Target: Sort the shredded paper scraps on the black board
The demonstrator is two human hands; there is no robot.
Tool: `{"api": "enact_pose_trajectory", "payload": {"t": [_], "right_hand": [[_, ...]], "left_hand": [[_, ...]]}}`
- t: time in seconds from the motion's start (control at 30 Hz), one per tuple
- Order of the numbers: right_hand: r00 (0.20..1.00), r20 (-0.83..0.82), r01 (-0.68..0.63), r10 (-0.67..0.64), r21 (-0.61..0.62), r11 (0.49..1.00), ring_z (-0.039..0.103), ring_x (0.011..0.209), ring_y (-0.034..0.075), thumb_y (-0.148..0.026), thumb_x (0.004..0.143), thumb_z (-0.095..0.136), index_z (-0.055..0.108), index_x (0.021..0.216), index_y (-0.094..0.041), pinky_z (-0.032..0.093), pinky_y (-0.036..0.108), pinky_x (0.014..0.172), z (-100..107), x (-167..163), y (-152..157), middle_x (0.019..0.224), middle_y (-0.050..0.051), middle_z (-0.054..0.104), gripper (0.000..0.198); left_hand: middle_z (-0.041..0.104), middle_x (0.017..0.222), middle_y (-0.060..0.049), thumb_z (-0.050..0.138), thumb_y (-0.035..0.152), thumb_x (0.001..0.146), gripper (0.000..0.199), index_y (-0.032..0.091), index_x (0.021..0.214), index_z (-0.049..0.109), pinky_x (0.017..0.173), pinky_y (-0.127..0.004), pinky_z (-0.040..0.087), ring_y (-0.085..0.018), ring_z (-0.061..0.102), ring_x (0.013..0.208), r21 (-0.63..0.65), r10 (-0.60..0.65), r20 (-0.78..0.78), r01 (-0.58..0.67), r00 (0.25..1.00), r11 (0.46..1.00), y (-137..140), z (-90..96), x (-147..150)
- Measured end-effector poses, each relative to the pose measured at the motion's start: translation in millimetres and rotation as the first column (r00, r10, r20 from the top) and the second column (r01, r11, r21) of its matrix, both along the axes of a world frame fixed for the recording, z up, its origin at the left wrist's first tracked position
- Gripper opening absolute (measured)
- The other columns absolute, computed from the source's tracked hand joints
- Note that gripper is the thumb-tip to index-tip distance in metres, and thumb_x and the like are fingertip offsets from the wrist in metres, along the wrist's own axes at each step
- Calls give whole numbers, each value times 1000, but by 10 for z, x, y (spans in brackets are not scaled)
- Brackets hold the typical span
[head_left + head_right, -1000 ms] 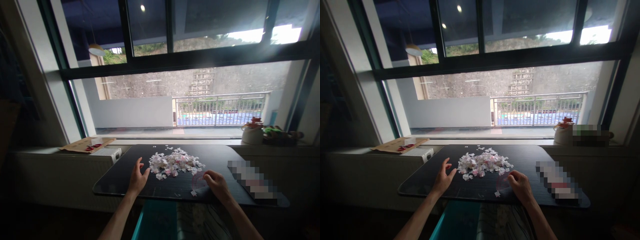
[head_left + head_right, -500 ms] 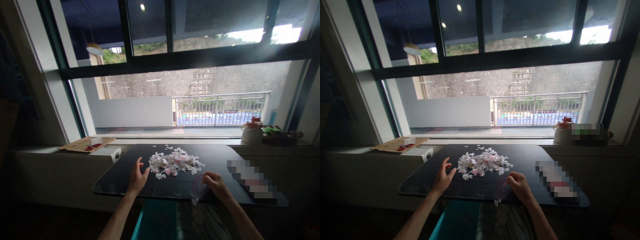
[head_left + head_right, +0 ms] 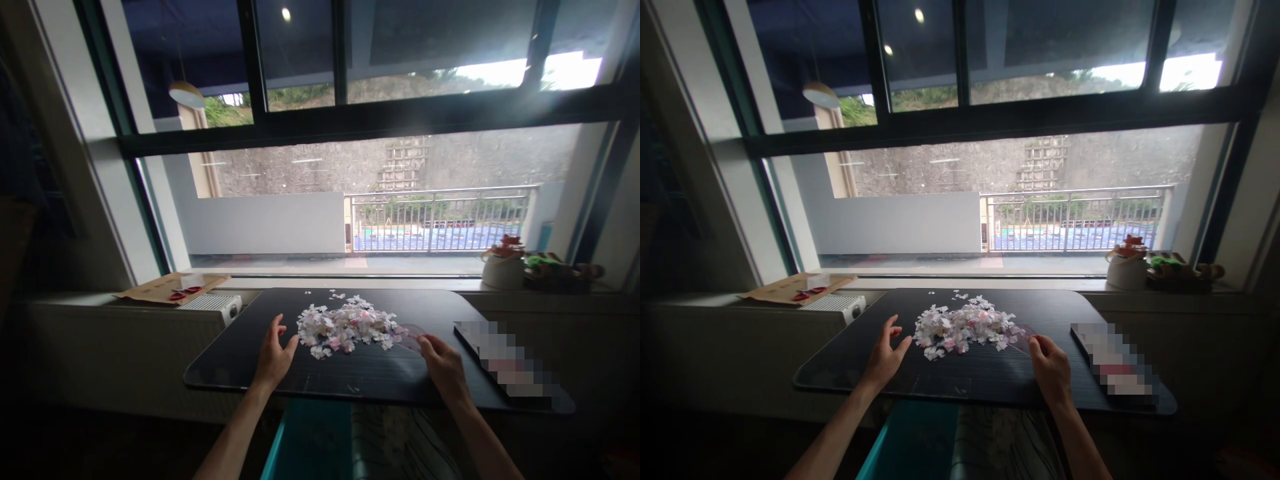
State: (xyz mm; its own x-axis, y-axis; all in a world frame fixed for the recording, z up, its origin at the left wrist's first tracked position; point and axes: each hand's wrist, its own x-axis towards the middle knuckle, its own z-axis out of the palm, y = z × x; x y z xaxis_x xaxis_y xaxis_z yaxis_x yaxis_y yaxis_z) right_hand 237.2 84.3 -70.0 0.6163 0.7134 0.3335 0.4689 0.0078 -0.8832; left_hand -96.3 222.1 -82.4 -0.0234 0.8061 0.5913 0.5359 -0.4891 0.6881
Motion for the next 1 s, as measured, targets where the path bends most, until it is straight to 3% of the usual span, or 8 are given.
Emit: {"api": "enact_pose_trajectory", "payload": {"t": [0.23,0.47,0.8,1.0], "right_hand": [[998,47,-32,33,-24,999,67,85,28,-45,76,51,74,87,-19,46,34,75,-50,8,30,85,8,75,36],[979,49,-197,198,-23,980,70,73,24,-47,77,53,75,92,-17,51,29,67,-72,-23,69,79,6,76,40],[978,70,-194,195,-24,981,69,75,24,-44,77,53,76,87,-18,50,29,68,-46,-28,43,78,6,76,37],[992,85,-95,97,-28,995,68,77,28,-44,77,52,76,85,-17,48,34,70,-54,-4,44,78,8,76,36]], "left_hand": [[56,103,-10,55,44,76,61,18,129,42,89,-49,45,-30,56,102,0,-1,7,1,1000,1000,-1,1,-3],[57,102,-10,56,44,76,60,18,129,43,87,-49,46,-30,56,101,9,2,10,-2,1000,1000,-2,-3,-3],[57,101,-9,57,40,76,59,18,128,43,88,-47,45,-29,57,100,27,5,18,-5,1000,1000,17,-22,-4],[57,101,-9,57,40,76,59,18,129,43,89,-48,45,-30,57,101,12,1,13,-2,1000,1000,-6,2,-2]]}}
